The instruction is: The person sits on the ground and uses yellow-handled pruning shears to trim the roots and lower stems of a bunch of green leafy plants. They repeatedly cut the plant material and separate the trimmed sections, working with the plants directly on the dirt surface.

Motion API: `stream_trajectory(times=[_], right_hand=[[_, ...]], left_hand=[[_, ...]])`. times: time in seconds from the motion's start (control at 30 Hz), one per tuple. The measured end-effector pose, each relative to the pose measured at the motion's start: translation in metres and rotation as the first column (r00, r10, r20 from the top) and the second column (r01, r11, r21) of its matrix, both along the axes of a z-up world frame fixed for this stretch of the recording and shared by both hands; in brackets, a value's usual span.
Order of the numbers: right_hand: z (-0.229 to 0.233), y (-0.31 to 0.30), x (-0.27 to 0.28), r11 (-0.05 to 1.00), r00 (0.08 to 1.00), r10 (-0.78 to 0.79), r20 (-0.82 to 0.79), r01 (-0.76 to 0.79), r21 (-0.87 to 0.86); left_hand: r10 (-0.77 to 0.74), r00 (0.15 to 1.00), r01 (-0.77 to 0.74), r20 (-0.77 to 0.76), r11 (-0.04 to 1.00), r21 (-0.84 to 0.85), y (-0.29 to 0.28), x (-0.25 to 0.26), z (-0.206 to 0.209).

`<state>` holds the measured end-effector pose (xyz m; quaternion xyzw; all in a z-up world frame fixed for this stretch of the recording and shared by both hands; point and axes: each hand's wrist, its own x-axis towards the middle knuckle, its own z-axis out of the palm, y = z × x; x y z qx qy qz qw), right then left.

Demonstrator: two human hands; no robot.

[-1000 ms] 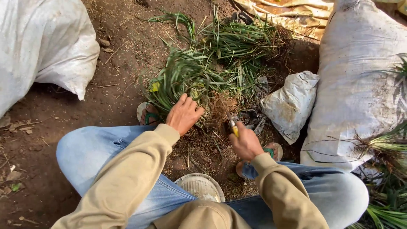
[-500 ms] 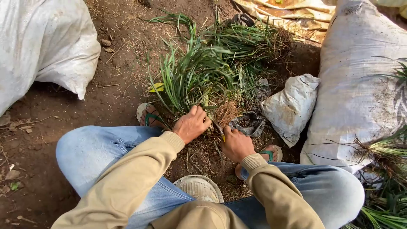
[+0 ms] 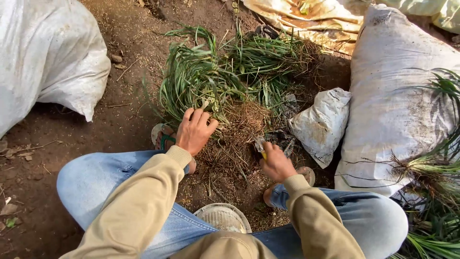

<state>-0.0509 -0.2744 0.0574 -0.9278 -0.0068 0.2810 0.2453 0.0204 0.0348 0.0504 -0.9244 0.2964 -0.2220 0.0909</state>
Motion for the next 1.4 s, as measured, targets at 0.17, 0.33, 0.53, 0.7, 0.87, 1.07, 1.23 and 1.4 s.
stream_trajectory(times=[0.17,0.33,0.53,0.7,0.87,1.07,1.23,1.4], right_hand=[[0.028,0.027,0.001,1.000,1.000,0.020,-0.016,-0.019,0.024],[0.048,0.038,0.003,0.965,0.981,0.161,0.109,-0.133,-0.224],[0.046,0.034,-0.005,0.974,0.972,0.173,0.162,-0.144,-0.175],[0.045,0.028,-0.005,0.988,0.997,0.023,0.068,-0.033,0.149],[0.010,0.019,-0.003,0.991,0.989,0.134,0.061,-0.133,-0.012],[0.021,0.022,-0.004,0.958,0.976,0.219,-0.016,-0.218,-0.187],[0.031,0.007,-0.003,0.958,0.981,0.180,-0.068,-0.190,-0.214],[0.043,0.023,0.001,0.983,0.978,0.183,-0.099,-0.184,-0.004]], left_hand=[[-0.017,0.999,0.020,0.040,0.997,-0.072,-0.001,-0.009,0.013],[-0.106,0.990,0.116,0.088,0.985,-0.126,-0.002,-0.010,-0.004],[-0.138,0.988,0.147,0.072,0.979,-0.138,0.005,-0.008,-0.002],[-0.090,0.994,0.097,0.054,0.986,-0.134,0.001,-0.007,0.020],[-0.088,0.995,0.092,0.042,0.990,-0.109,0.001,-0.009,0.014],[-0.130,0.989,0.135,0.071,0.988,-0.073,-0.014,-0.021,0.000],[-0.141,0.987,0.148,0.077,0.985,-0.088,-0.014,-0.019,-0.002],[-0.136,0.990,0.140,0.048,0.986,-0.091,-0.024,-0.017,0.002]])
